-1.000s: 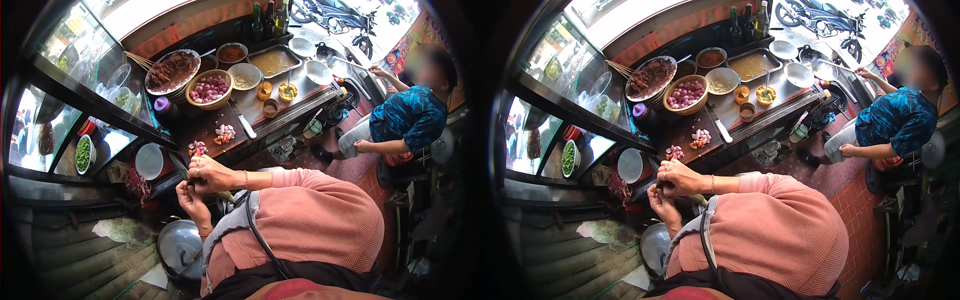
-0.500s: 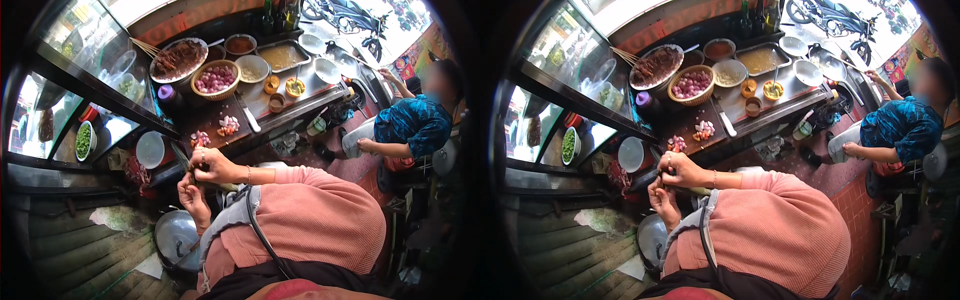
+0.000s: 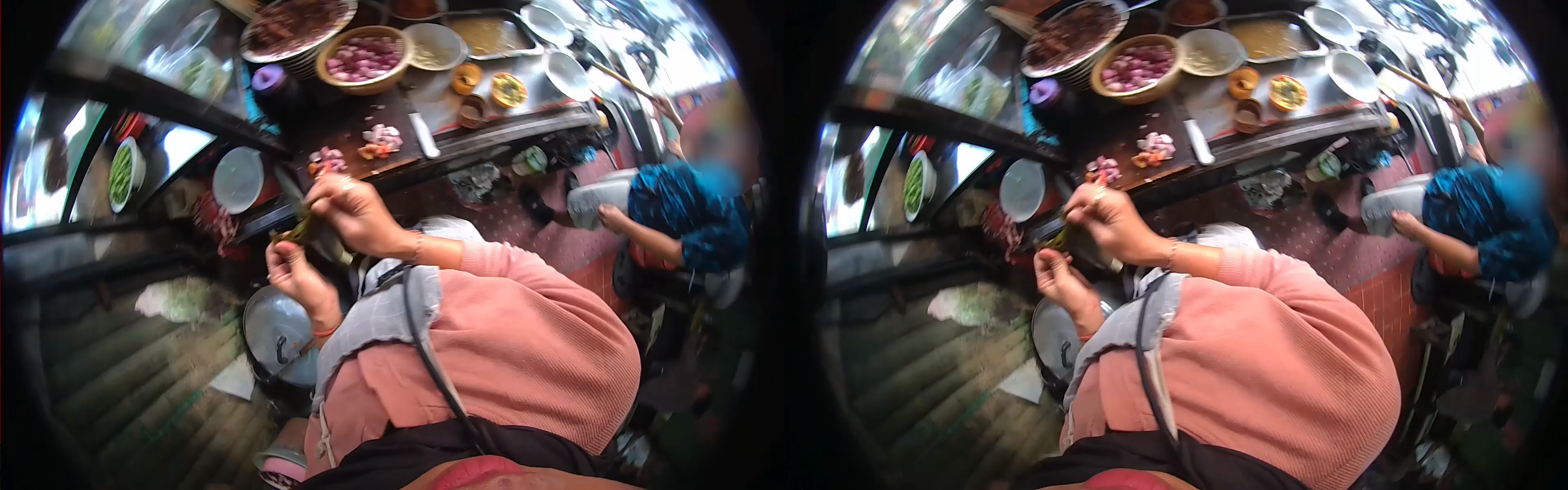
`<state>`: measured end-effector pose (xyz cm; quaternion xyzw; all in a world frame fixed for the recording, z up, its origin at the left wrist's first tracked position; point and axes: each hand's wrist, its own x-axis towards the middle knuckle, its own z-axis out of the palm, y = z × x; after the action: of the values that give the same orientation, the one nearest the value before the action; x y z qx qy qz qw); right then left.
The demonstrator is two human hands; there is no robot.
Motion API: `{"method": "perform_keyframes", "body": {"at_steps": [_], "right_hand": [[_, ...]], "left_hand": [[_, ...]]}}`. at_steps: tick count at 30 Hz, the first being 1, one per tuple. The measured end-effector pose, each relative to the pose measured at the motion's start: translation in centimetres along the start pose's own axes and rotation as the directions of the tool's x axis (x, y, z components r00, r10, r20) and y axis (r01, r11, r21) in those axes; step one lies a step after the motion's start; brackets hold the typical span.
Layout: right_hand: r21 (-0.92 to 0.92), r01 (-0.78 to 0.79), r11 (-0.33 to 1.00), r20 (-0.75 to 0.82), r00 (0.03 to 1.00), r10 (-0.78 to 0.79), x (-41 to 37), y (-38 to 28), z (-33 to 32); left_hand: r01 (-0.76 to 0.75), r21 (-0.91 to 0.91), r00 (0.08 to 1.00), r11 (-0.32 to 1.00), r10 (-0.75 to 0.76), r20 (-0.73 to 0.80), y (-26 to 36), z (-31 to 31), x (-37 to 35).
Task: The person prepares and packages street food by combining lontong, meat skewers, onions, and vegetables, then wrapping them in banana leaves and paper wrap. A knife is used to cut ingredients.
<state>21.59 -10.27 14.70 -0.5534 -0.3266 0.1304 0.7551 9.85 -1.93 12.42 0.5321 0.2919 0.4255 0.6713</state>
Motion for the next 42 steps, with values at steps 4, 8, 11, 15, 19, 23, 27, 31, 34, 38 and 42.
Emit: {"method": "perform_keyframes", "body": {"at_steps": [4,8,11,15,19,23,27,31,34,38,42], "right_hand": [[0.326,-0.195,0.925,-0.083,0.969,0.233,1.0,-0.1,-0.8],[0.602,-0.268,0.752,-0.051,0.927,0.371,2.0,-1.5,-1.0],[0.719,-0.28,0.636,-0.009,0.911,0.412,3.1,-0.8,-2.0],[0.769,-0.265,0.581,-0.075,0.866,0.495,5.0,-1.0,-3.4],[0.87,-0.157,0.467,-0.149,0.821,0.552,7.0,2.1,-5.8],[0.901,-0.087,0.424,-0.192,0.798,0.571,9.1,3.6,-8.5],[0.908,-0.072,0.414,-0.221,0.756,0.616,9.9,4.8,-9.7],[0.942,-0.027,0.335,-0.197,0.763,0.616,10.3,7.0,-12.6],[0.967,-0.064,0.246,-0.108,0.772,0.626,10.0,5.6,-11.7],[0.991,-0.12,-0.059,0.132,0.804,0.579,9.9,3.1,-9.7],[0.823,-0.377,0.424,0.019,0.765,0.643,7.5,1.1,-2.1]], "left_hand": [[-0.077,0.043,0.994,0.996,0.073,0.081,1.4,0.9,-0.6],[-0.164,0.088,0.965,0.983,0.142,0.22,1.8,1.2,-1.2],[-0.25,0.064,0.928,0.966,0.22,0.3,2.4,1.8,-1.4],[-0.329,0.113,0.858,0.937,0.247,0.449,2.8,1.3,-2.0],[-0.225,0.014,0.863,0.974,0.193,0.466,2.9,0.8,-2.7],[-0.092,-0.077,0.876,0.993,0.117,0.468,3.4,0.0,-3.3],[-0.062,-0.116,0.884,0.991,0.109,0.456,2.6,-1.0,-3.6],[-0.031,-0.12,0.882,0.992,0.083,0.463,2.6,-2.3,-4.2],[0.016,-0.289,0.87,0.957,0.129,0.476,3.1,-1.8,-3.9],[0.355,-0.564,0.824,0.746,0.035,0.565,1.9,-3.2,-0.2],[0.797,-0.354,0.551,0.49,-0.35,0.757,2.3,1.4,0.6]]}}
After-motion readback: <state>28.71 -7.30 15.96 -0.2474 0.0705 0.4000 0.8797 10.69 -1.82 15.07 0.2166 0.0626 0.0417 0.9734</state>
